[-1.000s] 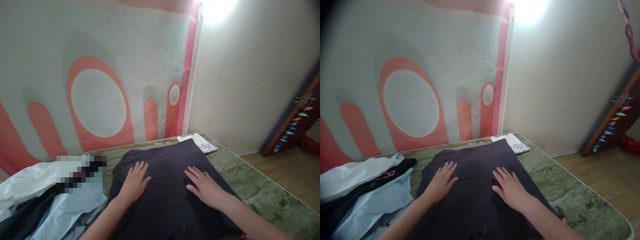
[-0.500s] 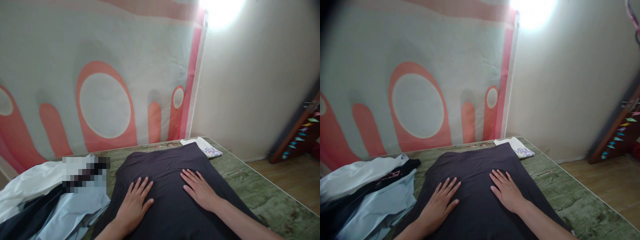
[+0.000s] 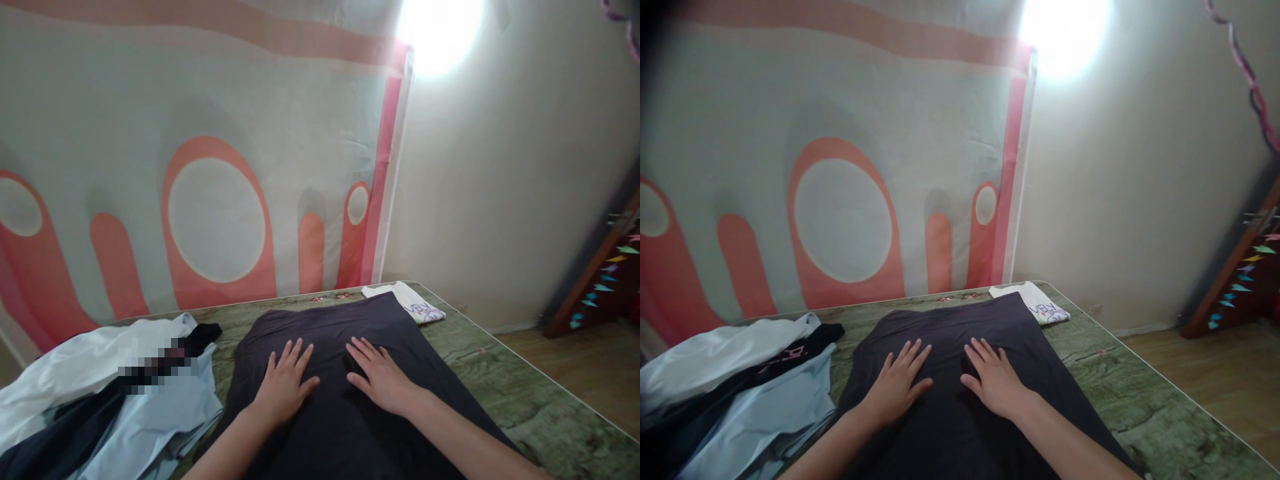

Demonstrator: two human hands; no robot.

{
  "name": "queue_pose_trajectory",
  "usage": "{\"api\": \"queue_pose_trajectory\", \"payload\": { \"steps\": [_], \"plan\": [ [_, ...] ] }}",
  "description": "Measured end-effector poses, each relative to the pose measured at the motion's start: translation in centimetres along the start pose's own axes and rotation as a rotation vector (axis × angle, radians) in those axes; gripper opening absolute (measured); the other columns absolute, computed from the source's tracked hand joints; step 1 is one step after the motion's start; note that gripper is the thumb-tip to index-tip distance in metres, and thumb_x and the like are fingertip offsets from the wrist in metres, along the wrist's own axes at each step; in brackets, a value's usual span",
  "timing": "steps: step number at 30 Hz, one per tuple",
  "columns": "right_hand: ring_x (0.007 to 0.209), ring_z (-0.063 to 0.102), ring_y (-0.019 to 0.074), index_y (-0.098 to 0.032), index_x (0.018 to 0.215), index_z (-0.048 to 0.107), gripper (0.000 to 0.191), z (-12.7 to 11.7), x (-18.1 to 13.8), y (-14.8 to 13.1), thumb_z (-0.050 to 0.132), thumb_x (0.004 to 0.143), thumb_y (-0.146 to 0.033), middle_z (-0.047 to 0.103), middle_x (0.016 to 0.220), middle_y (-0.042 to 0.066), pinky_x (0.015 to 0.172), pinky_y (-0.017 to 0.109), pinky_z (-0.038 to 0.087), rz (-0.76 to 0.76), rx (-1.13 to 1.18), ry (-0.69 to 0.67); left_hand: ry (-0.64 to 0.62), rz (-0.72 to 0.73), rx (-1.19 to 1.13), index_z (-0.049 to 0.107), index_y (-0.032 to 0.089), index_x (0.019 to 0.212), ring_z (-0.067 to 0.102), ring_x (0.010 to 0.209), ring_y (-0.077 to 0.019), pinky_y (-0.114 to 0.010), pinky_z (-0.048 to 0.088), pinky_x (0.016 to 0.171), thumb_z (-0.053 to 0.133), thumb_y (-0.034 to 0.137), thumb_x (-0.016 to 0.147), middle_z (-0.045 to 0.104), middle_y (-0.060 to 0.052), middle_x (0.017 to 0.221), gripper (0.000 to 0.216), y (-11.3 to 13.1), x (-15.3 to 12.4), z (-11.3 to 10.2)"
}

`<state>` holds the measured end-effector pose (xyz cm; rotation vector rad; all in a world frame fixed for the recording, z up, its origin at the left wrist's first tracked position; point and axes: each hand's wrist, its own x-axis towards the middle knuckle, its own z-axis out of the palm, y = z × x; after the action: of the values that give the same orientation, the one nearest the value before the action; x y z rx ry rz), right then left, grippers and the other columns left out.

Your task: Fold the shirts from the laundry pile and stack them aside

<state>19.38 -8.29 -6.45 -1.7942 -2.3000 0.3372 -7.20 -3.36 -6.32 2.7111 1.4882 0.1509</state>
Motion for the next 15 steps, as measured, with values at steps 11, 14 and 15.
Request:
{"api": "queue_pose_trajectory", "payload": {
  "steps": [11,14,15],
  "plan": [
    [0.142,0.025,0.0228,-0.031,0.147,0.033,0.057,2.3,-1.1,10.2,0.026,0.096,-0.055,0.032,0.153,0.004,0.114,0.052,0.018,0.093,-0.102,0.156,0.09,-0.149,0.086,0.031,0.029,0.148,0.02,0.144,-0.0301,-0.055,0.02,0.112,0.026,0.058,0.096,0.025,-0.007,0.156,0.06,-6.6,-0.3,3.4],
    [0.141,0.027,0.0231,-0.028,0.146,0.037,0.057,2.7,-2.5,13.2,0.027,0.095,-0.053,0.034,0.152,0.005,0.112,0.051,0.022,0.161,-0.151,0.205,0.086,-0.201,0.109,0.032,0.02,0.148,0.021,0.143,-0.0306,-0.052,0.022,0.112,0.027,0.057,0.096,0.025,-0.012,0.155,0.064,-7.2,-1.1,3.1],
    [0.141,0.028,0.0238,-0.027,0.145,0.038,0.057,2.8,-2.9,13.7,0.027,0.095,-0.052,0.035,0.152,0.005,0.112,0.052,0.023,0.187,-0.167,0.214,0.077,-0.22,0.118,0.034,0.018,0.147,0.022,0.143,-0.0311,-0.051,0.023,0.112,0.028,0.056,0.096,0.026,-0.013,0.155,0.065,-7.1,-1.3,2.8]
  ]
}}
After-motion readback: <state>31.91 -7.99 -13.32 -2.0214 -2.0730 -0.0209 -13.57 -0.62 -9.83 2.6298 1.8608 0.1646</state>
